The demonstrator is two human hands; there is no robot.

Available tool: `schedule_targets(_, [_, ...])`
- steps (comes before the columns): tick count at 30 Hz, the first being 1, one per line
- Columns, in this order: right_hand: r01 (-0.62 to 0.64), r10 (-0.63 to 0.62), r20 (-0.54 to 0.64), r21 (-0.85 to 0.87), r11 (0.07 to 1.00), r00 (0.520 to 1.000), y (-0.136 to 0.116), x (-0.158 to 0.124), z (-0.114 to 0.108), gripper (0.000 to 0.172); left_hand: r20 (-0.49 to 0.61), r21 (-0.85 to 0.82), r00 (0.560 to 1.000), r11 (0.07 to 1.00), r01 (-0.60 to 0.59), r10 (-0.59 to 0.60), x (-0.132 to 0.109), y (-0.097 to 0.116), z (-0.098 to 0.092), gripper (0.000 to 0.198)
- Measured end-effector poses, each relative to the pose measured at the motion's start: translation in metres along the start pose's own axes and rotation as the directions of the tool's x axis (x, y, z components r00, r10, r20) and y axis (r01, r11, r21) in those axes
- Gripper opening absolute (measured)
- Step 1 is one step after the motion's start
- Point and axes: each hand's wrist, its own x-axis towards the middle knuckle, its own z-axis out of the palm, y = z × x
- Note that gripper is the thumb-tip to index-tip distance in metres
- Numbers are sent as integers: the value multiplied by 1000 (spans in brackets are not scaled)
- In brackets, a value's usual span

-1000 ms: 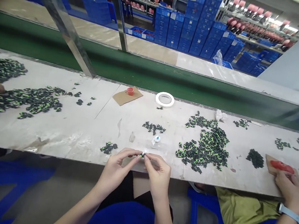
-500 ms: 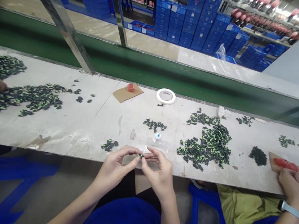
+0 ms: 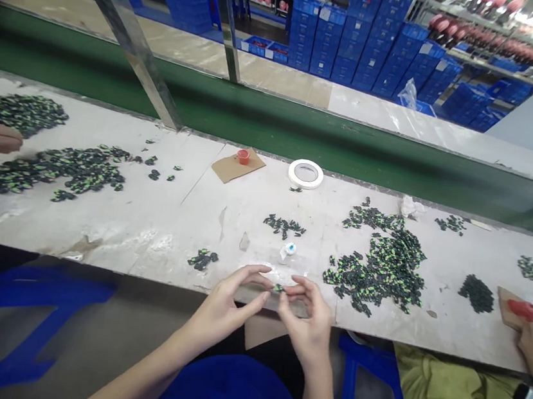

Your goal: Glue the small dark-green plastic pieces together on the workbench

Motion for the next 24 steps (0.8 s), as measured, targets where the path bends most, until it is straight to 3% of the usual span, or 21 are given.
schedule_targets(3, [-42, 13, -215, -131, 990, 976, 16, 12, -26, 30, -118, 254, 987, 964, -78, 111, 3, -16, -23, 19])
schedule_targets(5, [-96, 5, -357, -239, 966, 934, 24, 21, -40, 35, -241, 450, 955, 892, -49, 174, 4, -29, -43, 15])
schedule_targets(7, [-104, -61, -406, -371, 923, 912, 27, 29, -45, 41, -284, 594, 931, 804, -17, 229, 5, -39, -61, 15])
schedule_targets(11, [85, -242, -214, -558, 825, 946, 27, 39, -27, 60, -116, 703, 959, 704, -104, 257, 11, -48, -77, 23])
schedule_targets(15, [154, -205, -40, -528, 835, 978, 34, 49, 6, 69, -10, 723, 969, 672, -163, 246, 20, -46, -74, 24])
schedule_targets(20, [138, -152, -15, -338, 931, 988, 36, 57, 25, 42, 85, 680, 964, 693, -240, 250, 27, -41, -57, 20])
schedule_targets(24, [1, -2, -23, -34, 999, 1000, 30, 47, 20, 38, 130, 593, 958, 754, -282, 257, 28, -39, -36, 16])
